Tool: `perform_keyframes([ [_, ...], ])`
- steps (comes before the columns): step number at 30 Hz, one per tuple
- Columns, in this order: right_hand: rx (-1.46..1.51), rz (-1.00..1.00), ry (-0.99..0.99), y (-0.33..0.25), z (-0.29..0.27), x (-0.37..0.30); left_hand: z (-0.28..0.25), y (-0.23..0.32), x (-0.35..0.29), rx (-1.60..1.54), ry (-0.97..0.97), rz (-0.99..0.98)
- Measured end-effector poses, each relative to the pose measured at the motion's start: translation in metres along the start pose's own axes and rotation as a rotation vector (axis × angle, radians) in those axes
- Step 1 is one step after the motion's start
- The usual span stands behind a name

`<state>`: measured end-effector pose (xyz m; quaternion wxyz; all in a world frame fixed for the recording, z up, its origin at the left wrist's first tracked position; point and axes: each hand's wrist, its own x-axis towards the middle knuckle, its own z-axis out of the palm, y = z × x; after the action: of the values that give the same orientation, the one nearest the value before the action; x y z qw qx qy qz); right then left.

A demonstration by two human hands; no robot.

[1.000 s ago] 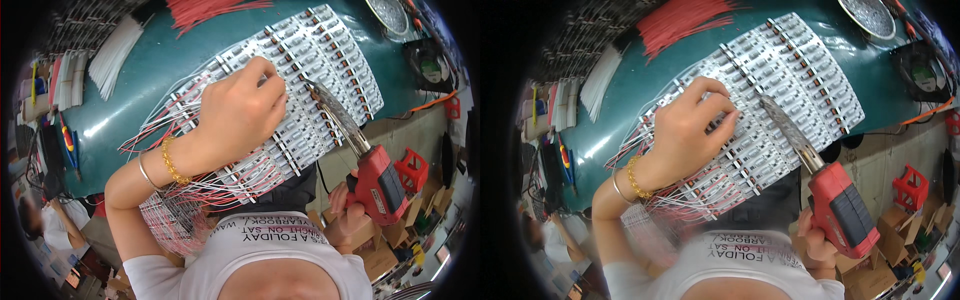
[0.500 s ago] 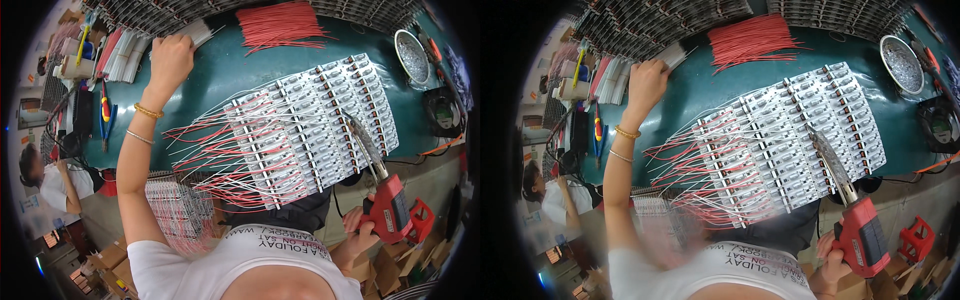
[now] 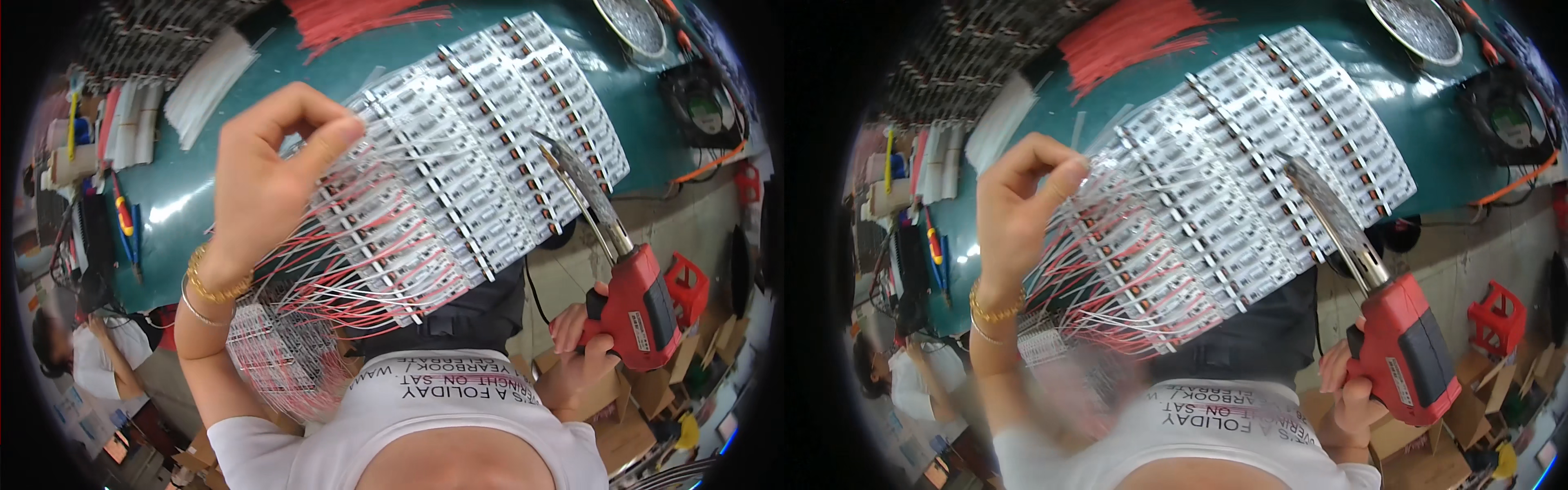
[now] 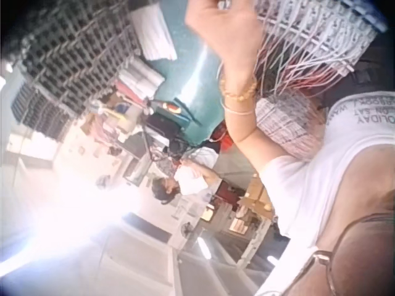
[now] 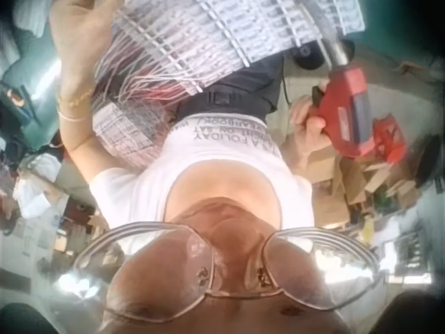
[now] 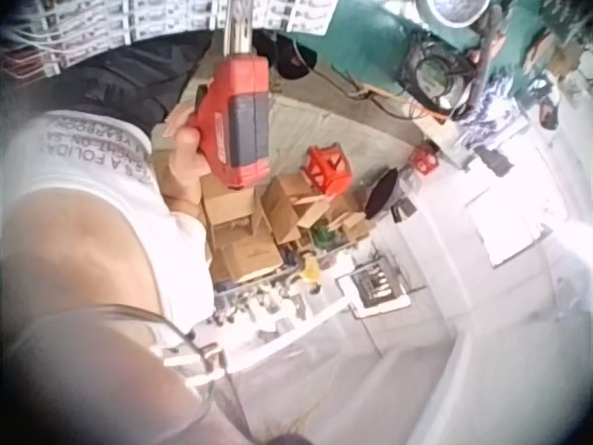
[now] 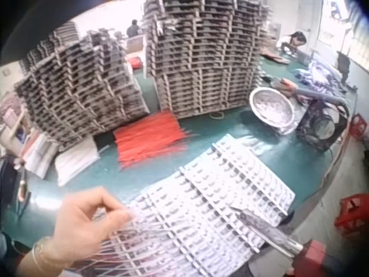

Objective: The person uses a soldering iron to attach red and white wires to a large grid of electronic components. They repeatedly pick up individual wires, position them on the board, and apply heat to secure the connections. The process is continuous and repetitive throughout the clip.

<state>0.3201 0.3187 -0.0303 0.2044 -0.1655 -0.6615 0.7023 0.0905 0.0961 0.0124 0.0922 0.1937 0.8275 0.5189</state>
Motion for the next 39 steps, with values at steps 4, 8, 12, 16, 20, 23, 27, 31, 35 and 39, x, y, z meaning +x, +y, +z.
perform_keyframes([
  [4, -0.041, 0.021, 0.007, -0.002, 0.0, -0.008, 0.038, 0.0, -0.006, 0.336, -0.121, 0.318],
  [8, -0.064, 0.101, 0.063, -0.004, 0.003, -0.012, 0.066, -0.007, -0.002, 0.4, -0.098, 0.389],
  [12, -0.117, 0.094, 0.041, 0.0, -0.002, -0.014, 0.074, -0.006, -0.001, 0.445, -0.088, 0.409],
  [16, -0.091, 0.126, 0.056, -0.004, 0.008, -0.01, 0.077, -0.01, -0.002, 0.466, -0.079, 0.43],
  [20, -0.199, 0.202, 0.105, -0.011, 0.015, -0.01, 0.077, -0.01, -0.002, 0.456, -0.071, 0.439],
  [23, -0.197, 0.144, 0.104, -0.008, 0.013, -0.012, 0.078, -0.01, -0.001, 0.457, -0.072, 0.44],
  [27, -0.138, 0.031, 0.061, 0.003, 0.004, -0.015, 0.077, -0.009, -0.001, 0.456, -0.074, 0.438],
  [31, -0.104, 0.06, 0.019, -0.006, 0.009, -0.009, 0.077, -0.008, -0.001, 0.466, -0.077, 0.433],
  [35, -0.145, 0.14, 0.078, -0.01, 0.014, -0.01, 0.077, -0.009, -0.002, 0.473, -0.084, 0.439],
  [39, -0.127, 0.149, 0.074, -0.011, 0.013, -0.01, 0.076, -0.008, -0.002, 0.475, -0.087, 0.43],
])
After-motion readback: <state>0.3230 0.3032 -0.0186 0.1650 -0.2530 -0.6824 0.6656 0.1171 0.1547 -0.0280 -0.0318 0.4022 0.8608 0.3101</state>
